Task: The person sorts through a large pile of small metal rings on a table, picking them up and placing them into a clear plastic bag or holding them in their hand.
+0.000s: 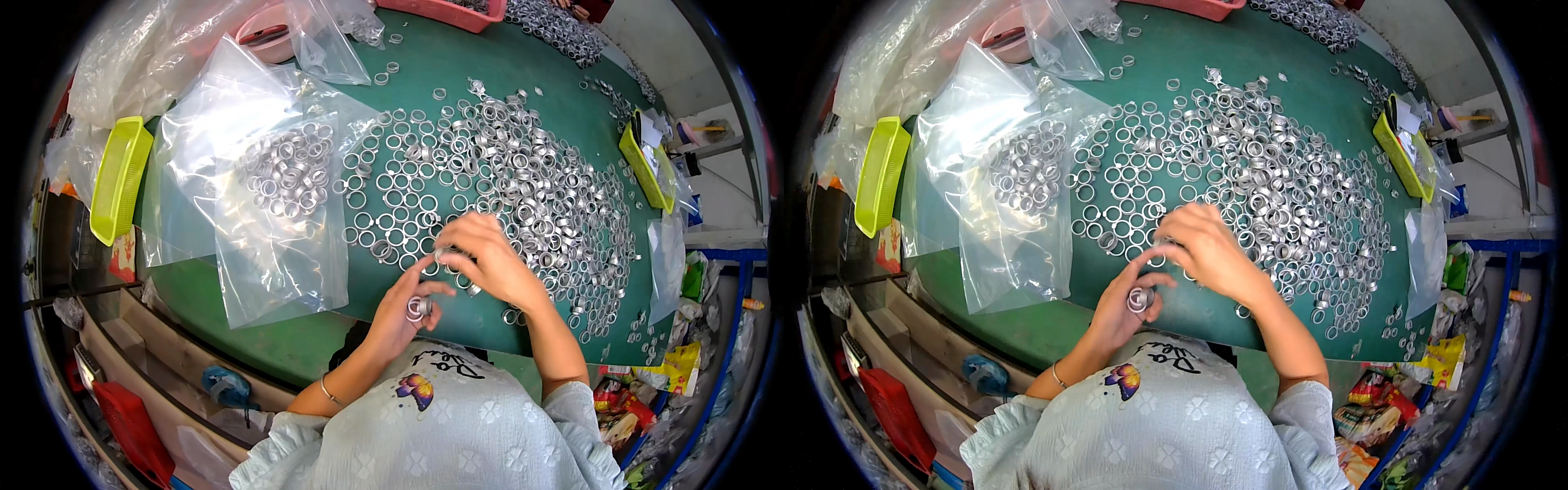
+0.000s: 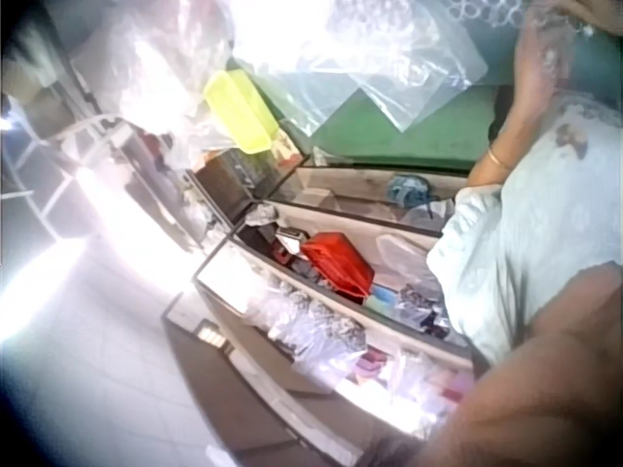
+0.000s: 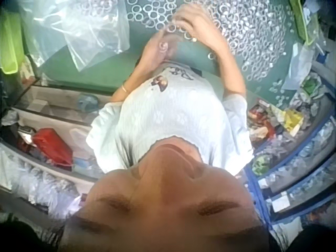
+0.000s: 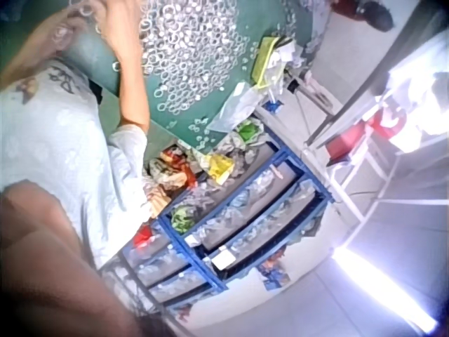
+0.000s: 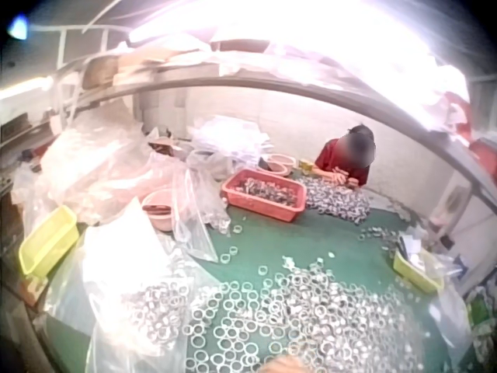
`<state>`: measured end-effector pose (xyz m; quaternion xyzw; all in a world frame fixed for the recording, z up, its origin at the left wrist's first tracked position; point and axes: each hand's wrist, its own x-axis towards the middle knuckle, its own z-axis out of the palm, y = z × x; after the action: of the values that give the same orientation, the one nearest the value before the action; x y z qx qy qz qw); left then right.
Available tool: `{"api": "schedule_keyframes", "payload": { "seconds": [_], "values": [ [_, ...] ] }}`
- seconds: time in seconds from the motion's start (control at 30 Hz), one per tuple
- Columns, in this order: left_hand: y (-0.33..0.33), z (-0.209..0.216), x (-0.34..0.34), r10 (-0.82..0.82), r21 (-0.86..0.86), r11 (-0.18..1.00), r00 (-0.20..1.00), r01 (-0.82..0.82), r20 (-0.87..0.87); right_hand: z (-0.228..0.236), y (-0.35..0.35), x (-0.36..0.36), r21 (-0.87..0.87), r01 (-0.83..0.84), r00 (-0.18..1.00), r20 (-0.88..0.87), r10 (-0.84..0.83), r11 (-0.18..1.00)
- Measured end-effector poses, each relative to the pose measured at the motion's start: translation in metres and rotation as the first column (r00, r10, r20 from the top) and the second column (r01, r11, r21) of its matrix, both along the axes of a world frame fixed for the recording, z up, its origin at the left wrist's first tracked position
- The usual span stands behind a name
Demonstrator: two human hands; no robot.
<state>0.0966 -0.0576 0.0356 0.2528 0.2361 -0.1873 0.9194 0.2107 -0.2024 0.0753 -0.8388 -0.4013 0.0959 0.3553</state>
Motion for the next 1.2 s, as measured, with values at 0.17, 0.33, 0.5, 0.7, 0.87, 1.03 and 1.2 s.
{"api": "schedule_keyframes", "payload": {
  "seconds": [0.17,0.33,0.5,0.7,0.87,1.03,1.2],
  "values": [
    [0.006,-0.034,-0.003,-0.131,-0.017,0.991,0.987,0.134,0.096,-0.025,0.021,0.045,0.032,0.197,0.964,0.178,-0.199,0.980],
    [0.009,-0.025,-0.008,-0.170,-0.017,0.985,0.980,0.172,0.105,-0.056,0.037,0.064,-0.063,0.270,0.871,0.440,-0.216,0.961],
    [0.002,0.004,0.012,0.227,-0.044,0.972,0.969,-0.232,-0.095,-0.001,0.020,0.026,0.046,-0.095,0.988,-0.120,0.100,0.994],
    [0.003,-0.028,0.005,0.044,-0.202,0.979,0.994,-0.022,0.102,-0.031,0.043,0.076,0.097,0.300,0.901,0.299,-0.315,0.949],
    [-0.002,-0.020,-0.005,-0.039,-0.124,0.991,0.996,0.049,0.084,-0.047,0.032,0.086,-0.127,0.182,0.936,0.327,-0.132,0.975],
    [0.004,-0.021,-0.005,-0.038,-0.112,0.992,0.994,0.050,0.106,-0.008,0.002,0.071,-0.183,-0.073,0.996,-0.062,0.062,0.980],
    [-0.006,-0.015,-0.002,-0.041,-0.120,0.991,0.991,0.057,0.131,-0.042,0.040,0.087,0.014,0.163,0.944,0.290,-0.160,0.987]
  ]
}}
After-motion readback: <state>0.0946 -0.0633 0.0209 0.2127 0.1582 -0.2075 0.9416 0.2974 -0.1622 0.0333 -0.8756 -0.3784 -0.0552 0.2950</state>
